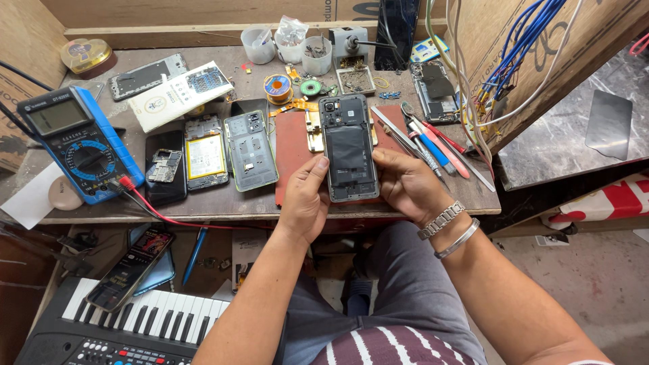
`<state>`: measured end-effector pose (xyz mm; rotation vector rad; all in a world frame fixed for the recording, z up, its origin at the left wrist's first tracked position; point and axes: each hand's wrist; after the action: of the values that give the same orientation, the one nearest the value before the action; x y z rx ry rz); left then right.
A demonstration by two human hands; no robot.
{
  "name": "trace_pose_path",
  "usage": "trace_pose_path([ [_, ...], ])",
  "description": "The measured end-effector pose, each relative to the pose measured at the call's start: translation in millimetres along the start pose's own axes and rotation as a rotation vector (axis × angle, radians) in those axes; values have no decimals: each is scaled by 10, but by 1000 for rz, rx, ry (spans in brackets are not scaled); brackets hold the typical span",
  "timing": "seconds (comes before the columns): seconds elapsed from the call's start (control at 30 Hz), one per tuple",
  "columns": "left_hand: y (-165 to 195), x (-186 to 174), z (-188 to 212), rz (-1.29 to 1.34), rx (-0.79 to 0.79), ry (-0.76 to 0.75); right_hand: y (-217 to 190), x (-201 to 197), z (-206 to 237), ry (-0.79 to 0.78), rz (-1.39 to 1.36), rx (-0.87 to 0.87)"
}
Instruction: The person repairs a disassembled smartphone at a workbench. They handle small internal components on the phone body, press a part into place, flip the phone over to work on its back, and use tweezers to adjust components inside the phone.
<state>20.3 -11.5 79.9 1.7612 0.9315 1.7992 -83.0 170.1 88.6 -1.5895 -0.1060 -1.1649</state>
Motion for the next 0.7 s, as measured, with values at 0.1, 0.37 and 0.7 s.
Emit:
trace_pose_path([
  [0.1,6,-10,-1,21,16,-13,36,22,-7,48,-7,-41],
  [0.37,15,-23,-17,55,47,2,94,24,72,15,89,-75],
  [0.7,16,-21,-16,46,60,6,95,97,97,28,180,-131],
])
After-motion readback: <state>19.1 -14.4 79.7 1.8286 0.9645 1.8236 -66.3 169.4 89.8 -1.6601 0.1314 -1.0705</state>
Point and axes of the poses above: each hand's wrist, its own z-axis away from the middle knuckle, its own x-axis out of the palm, y = z × x
